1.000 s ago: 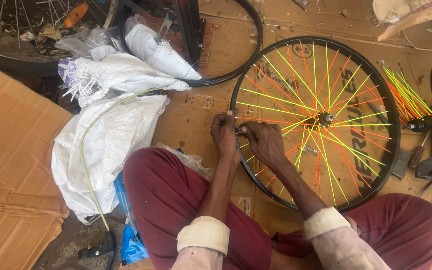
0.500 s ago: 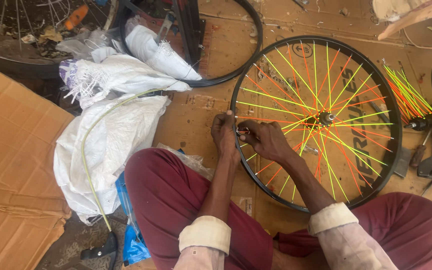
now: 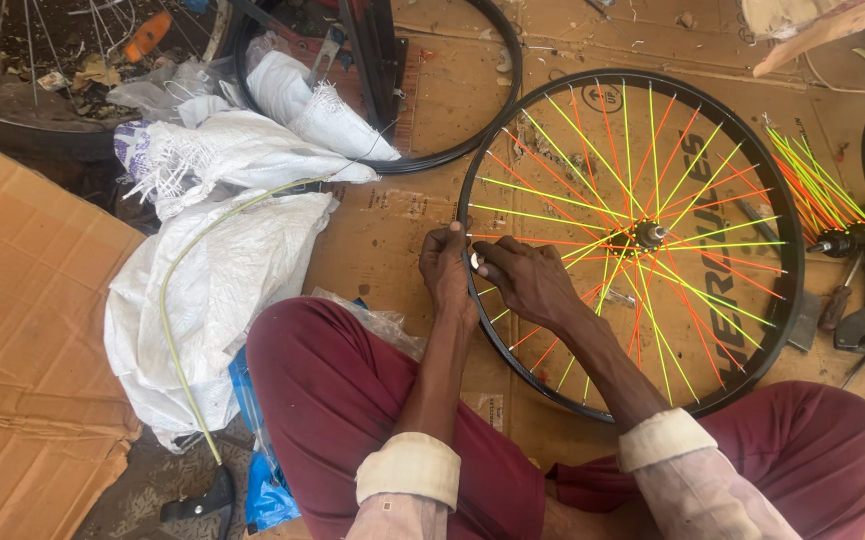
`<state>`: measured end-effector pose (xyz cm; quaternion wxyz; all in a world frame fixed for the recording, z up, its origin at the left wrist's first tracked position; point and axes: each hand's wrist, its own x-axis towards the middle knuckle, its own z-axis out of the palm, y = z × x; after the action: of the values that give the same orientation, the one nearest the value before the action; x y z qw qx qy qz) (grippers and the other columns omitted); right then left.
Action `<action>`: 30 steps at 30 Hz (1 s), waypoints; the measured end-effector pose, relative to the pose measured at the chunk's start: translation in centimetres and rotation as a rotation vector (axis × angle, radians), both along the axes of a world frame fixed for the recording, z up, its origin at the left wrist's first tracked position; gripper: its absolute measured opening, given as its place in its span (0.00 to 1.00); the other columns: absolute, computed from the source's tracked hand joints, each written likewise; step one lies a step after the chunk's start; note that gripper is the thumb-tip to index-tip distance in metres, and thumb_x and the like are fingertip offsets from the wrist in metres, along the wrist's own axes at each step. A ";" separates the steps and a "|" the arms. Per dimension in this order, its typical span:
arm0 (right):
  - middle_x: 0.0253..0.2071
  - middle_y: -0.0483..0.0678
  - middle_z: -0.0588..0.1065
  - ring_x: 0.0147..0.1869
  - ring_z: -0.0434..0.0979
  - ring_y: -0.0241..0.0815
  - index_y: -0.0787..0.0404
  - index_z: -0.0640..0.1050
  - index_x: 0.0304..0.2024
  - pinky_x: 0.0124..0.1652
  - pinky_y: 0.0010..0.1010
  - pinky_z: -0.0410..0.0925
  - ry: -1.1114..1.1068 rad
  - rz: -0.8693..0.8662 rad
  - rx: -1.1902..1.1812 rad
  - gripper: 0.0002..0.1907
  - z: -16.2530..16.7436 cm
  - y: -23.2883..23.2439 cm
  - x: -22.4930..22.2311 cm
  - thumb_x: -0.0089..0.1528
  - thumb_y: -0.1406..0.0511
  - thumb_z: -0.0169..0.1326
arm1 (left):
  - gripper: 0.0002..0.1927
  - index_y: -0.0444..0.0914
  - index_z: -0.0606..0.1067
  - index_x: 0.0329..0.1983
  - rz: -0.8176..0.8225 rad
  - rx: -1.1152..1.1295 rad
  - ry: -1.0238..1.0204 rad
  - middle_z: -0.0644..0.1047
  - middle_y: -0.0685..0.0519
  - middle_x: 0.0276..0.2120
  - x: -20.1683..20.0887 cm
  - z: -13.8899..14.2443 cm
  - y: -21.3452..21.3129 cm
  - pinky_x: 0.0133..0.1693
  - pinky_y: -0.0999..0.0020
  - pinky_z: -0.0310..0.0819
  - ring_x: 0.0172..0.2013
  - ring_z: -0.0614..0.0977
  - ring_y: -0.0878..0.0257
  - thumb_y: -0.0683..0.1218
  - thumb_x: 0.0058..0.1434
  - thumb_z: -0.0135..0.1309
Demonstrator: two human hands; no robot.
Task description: The person sits on the floor and uses a spoke wrench to tighten the nipples on the spokes of a bicycle wheel. They systematically move around the rim, adjusting individual spokes to true the wheel.
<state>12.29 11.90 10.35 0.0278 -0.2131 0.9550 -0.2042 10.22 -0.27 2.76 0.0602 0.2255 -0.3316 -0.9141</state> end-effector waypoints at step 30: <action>0.47 0.42 0.81 0.51 0.77 0.47 0.51 0.79 0.54 0.55 0.45 0.62 0.110 0.213 -0.034 0.16 1.0 2.7 1.5 0.64 0.57 0.56 | 0.15 0.38 0.75 0.32 0.027 -0.002 -0.013 0.72 0.57 0.28 -0.2 0.1 0.3 0.33 0.67 0.68 0.30 0.71 0.67 0.53 0.61 0.65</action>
<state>13.78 14.56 11.39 -0.0067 -0.3249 0.9234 -0.2041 9.97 -0.01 2.89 0.0706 0.2356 -0.3297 -0.9115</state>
